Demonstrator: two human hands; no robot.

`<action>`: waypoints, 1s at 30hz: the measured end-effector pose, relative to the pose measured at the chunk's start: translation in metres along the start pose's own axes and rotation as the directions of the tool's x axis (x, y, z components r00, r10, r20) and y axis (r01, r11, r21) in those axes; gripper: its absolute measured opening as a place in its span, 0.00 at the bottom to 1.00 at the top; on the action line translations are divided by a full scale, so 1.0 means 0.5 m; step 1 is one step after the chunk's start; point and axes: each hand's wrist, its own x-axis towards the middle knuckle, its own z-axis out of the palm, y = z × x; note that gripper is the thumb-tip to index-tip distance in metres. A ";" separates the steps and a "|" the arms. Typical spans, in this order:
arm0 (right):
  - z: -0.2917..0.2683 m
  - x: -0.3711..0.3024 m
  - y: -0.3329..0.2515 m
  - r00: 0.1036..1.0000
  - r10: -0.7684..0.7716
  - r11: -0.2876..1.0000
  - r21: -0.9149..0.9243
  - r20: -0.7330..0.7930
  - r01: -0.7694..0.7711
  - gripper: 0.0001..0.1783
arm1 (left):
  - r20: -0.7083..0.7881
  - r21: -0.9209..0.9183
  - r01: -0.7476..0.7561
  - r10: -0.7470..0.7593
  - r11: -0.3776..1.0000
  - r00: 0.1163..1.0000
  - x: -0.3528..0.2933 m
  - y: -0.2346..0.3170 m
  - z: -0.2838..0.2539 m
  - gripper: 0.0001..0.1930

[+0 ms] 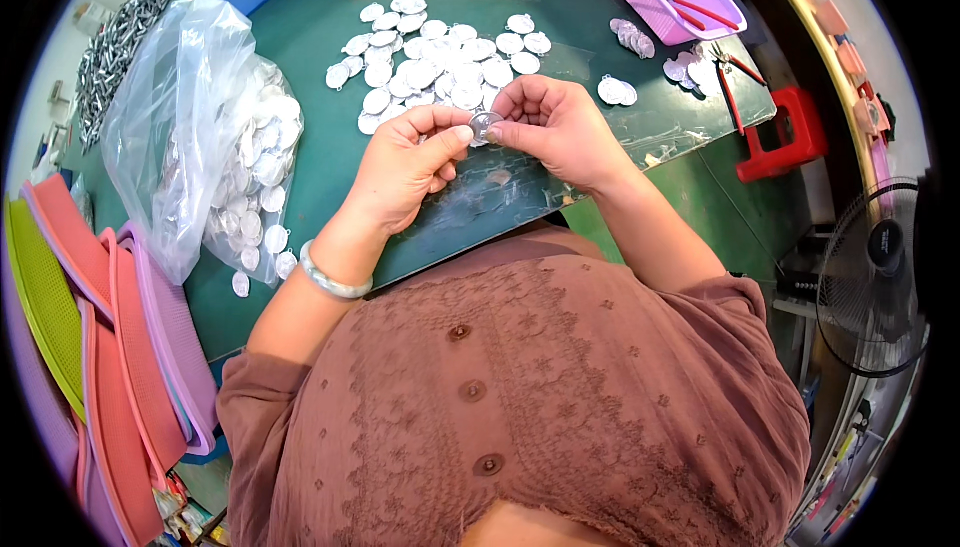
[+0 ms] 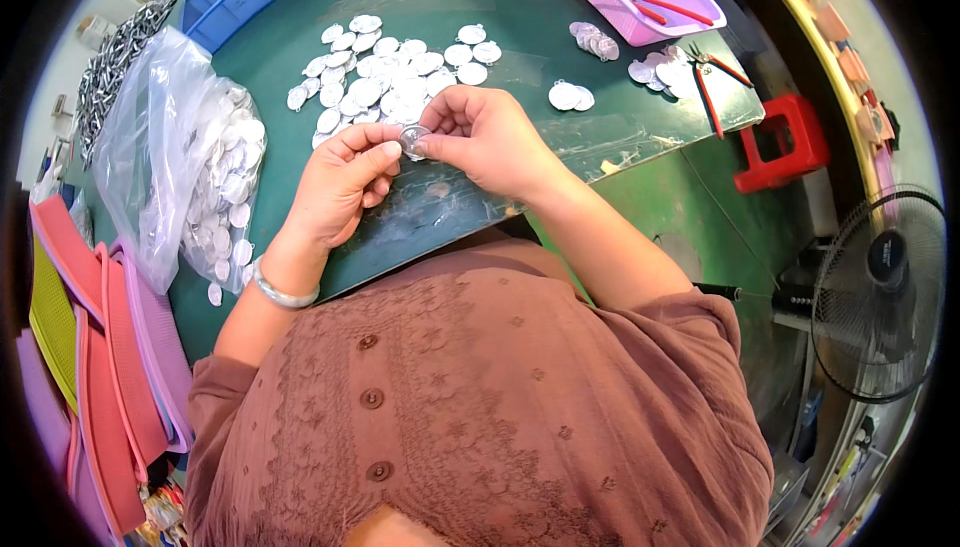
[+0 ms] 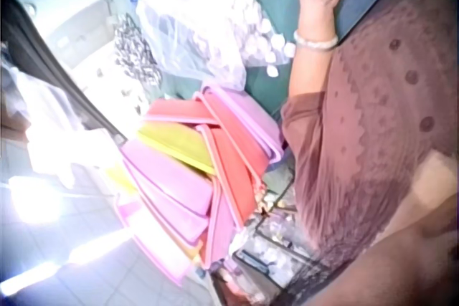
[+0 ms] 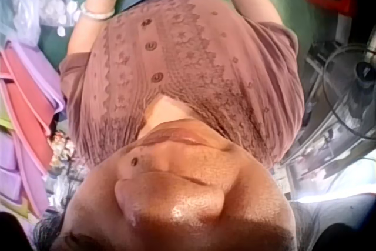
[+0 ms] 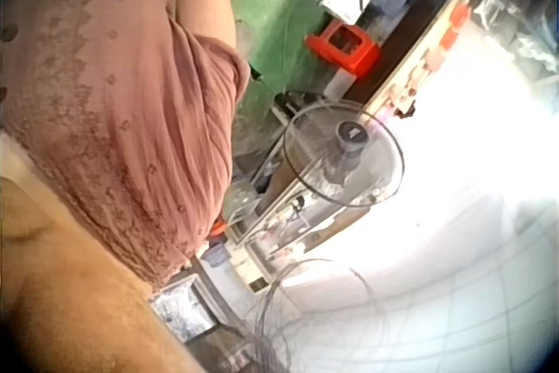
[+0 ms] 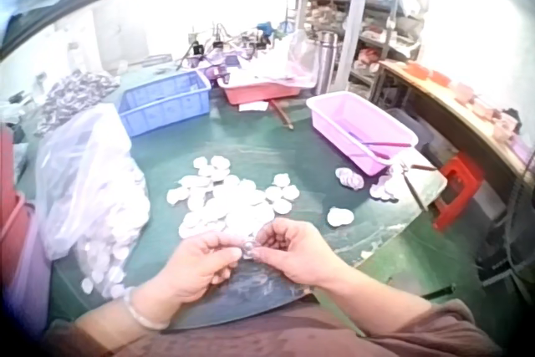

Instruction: The person sits at a green workbench and assembles small, round, silver-colored metal pieces by hand. They pick up individual components from a pile on the table, fit them together, and place the finished items back onto the surface. A plastic bag containing more parts and a purple basket are visible nearby.

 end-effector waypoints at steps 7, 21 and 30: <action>0.016 -0.002 -0.012 0.999 -0.033 0.995 0.095 0.011 0.031 0.06 | -0.012 0.027 -0.125 0.126 0.992 0.992 -0.002 -0.003 -0.008 0.06; 0.027 -0.001 -0.010 0.998 -0.059 0.991 0.117 -0.028 0.062 0.08 | -0.056 0.068 -0.284 0.288 0.956 0.956 -0.011 -0.001 -0.007 0.06; 0.033 -0.002 -0.015 0.993 0.113 0.926 0.359 0.035 -0.118 0.10 | -0.033 -0.165 -0.083 0.079 0.983 0.996 -0.014 0.007 -0.022 0.05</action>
